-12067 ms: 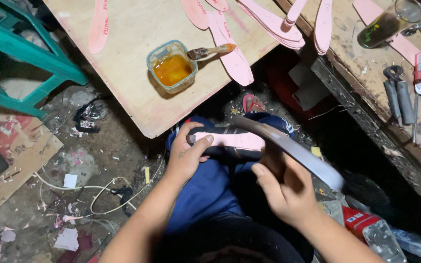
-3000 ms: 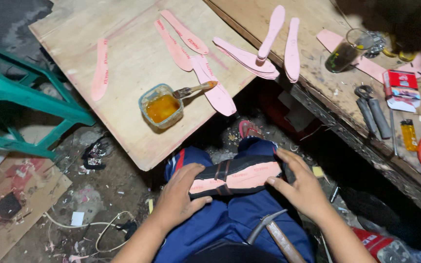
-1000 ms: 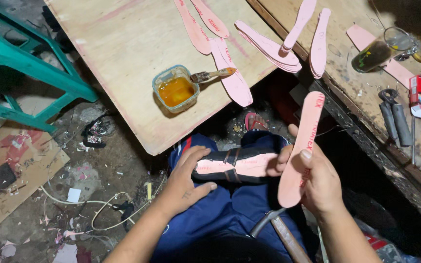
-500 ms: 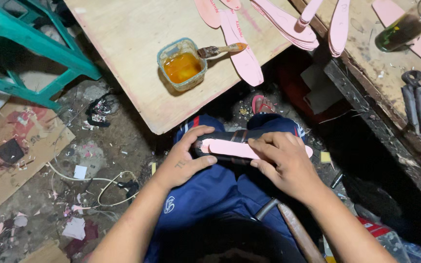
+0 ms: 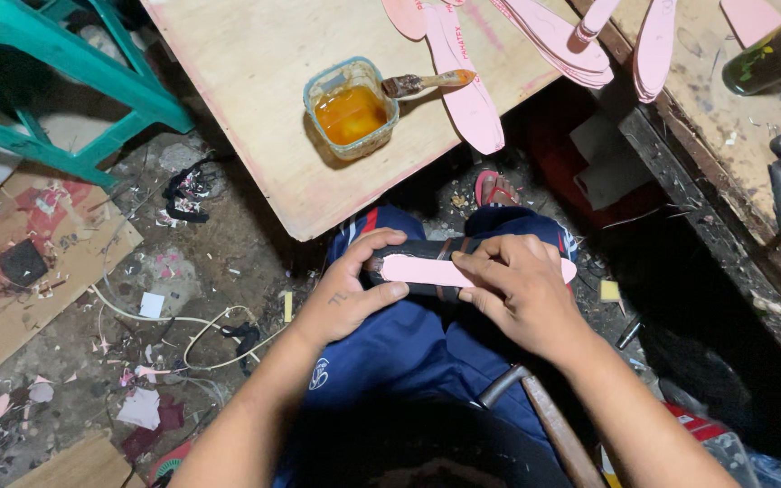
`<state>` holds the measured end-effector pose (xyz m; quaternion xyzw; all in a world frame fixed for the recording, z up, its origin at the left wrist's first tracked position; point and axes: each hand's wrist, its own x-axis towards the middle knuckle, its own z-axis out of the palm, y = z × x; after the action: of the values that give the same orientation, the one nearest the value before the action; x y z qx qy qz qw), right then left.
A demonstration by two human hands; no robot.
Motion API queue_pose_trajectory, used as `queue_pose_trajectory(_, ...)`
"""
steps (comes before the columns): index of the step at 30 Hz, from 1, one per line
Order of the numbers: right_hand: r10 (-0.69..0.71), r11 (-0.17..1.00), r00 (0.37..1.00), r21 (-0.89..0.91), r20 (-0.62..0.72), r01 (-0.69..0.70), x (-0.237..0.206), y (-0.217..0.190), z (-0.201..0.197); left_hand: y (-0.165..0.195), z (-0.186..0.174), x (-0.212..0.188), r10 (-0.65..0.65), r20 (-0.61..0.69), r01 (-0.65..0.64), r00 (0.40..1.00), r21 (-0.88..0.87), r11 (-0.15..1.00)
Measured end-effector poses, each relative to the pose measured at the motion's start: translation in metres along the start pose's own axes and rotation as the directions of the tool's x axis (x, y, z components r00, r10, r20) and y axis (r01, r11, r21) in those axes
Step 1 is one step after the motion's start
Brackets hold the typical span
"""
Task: The person sits on the floor holding a shoe and hammers a pink insole board onto its sole with a hammer, pressing the insole to fit. They take new insole blanks from the workbench, position each on the shoe, and hammer them flat, working through several blanks one at a time.
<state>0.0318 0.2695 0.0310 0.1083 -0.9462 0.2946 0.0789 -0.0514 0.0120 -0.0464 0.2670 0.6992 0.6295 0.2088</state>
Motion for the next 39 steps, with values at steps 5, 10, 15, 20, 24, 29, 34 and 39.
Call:
queue_pose_trajectory(5,-0.008,1.0,1.0,-0.019,0.019,0.008,0.002,-0.001,-0.001,-0.002,0.002,0.001,-0.025,-0.016,0.025,1.0,0.001,1.0)
queue_pose_trajectory(10,-0.032,0.996,0.999,-0.077,0.035,0.035,0.003,-0.002,-0.004,-0.003,0.005,0.003,-0.03,-0.034,0.028,0.999,-0.032,0.999)
queue_pose_trajectory(15,-0.027,0.995,0.999,-0.1,0.031,0.03,0.004,-0.003,-0.004,-0.001,0.01,0.002,-0.076,-0.058,0.072,0.995,-0.059,0.996)
queue_pose_trajectory(20,-0.022,0.995,0.998,-0.1,0.061,0.028,-0.001,0.006,-0.006,0.001,0.018,0.003,-0.012,-0.154,0.012,0.988,-0.003,1.0)
queue_pose_trajectory(24,0.086,0.995,0.986,-0.039,-0.144,-0.093,-0.023,0.038,-0.016,0.001,0.02,0.006,-0.032,-0.164,0.026,0.986,-0.037,0.999)
queue_pose_trajectory(29,0.667,0.725,0.729,0.36,-0.156,-0.587,-0.066,0.088,-0.01,-0.002,0.022,0.008,-0.082,-0.145,0.072,0.986,-0.071,0.995)
queue_pose_trajectory(34,0.74,0.478,0.671,0.733,-0.041,-0.484,-0.088,0.112,0.007,-0.004,0.028,0.01,-0.057,-0.105,0.044,0.993,-0.118,0.992)
queue_pose_trajectory(39,0.68,0.663,0.714,0.558,-0.168,-0.5,-0.084,0.111,0.007,-0.003,0.031,0.014,-0.111,-0.111,0.099,0.988,-0.111,0.989)
